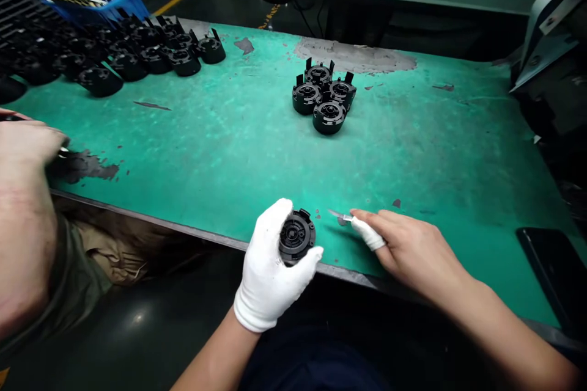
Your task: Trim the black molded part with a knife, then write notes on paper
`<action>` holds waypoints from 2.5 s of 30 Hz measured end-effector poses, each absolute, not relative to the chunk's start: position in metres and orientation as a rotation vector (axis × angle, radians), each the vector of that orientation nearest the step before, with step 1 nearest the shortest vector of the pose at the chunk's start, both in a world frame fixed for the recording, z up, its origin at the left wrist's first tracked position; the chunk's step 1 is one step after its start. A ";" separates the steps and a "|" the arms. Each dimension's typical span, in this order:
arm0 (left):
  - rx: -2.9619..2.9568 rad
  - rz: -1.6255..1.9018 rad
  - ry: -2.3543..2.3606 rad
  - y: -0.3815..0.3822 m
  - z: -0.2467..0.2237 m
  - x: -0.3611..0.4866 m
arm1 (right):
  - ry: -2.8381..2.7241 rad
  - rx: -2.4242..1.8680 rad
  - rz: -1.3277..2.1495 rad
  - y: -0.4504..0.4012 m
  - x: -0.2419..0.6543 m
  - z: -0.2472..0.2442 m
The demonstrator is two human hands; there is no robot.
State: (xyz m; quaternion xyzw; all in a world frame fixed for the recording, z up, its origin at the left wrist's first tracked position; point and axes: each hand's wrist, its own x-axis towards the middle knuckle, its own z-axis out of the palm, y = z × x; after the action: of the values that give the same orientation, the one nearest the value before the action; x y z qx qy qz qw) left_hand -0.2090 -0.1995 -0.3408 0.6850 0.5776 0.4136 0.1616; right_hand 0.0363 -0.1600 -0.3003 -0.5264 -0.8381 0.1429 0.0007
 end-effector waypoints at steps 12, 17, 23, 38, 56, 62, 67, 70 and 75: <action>1.881 1.201 1.665 -0.195 -0.343 -0.207 | -2.620 -1.595 0.378 -0.181 0.021 -0.308; 1.839 1.216 1.647 -0.192 -0.346 -0.208 | -2.351 -1.851 0.418 -0.181 0.025 -0.322; 1.445 1.025 1.387 -0.198 -0.305 -0.208 | -1.860 -1.296 1.148 -0.211 0.023 -0.312; 2.124 0.905 1.617 -0.241 -0.325 -0.159 | -0.759 -1.284 1.439 -0.289 -0.029 -0.344; 1.902 1.165 1.712 -0.228 -0.344 -0.124 | -0.797 -1.251 1.691 -0.292 0.004 -0.384; 1.790 1.273 1.771 -0.225 -0.344 -0.110 | -0.806 -1.259 1.664 -0.291 0.005 -0.388; 1.753 1.310 1.795 -0.225 -0.348 -0.108 | -0.796 -1.308 1.663 -0.287 0.005 -0.382; 1.743 1.324 1.810 -0.225 -0.349 -0.107 | -0.794 -1.319 1.655 -0.286 0.004 -0.380; 1.827 1.323 1.783 -0.225 -0.349 -0.109 | -0.778 -1.309 1.641 -0.282 0.002 -0.386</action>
State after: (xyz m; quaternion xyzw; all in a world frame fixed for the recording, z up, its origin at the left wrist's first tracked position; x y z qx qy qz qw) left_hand -0.1087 -0.2252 -0.3495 0.6297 0.6146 0.4562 0.1328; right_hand 0.0015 -0.2823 -0.3859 -0.5260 -0.3127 0.6595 0.4365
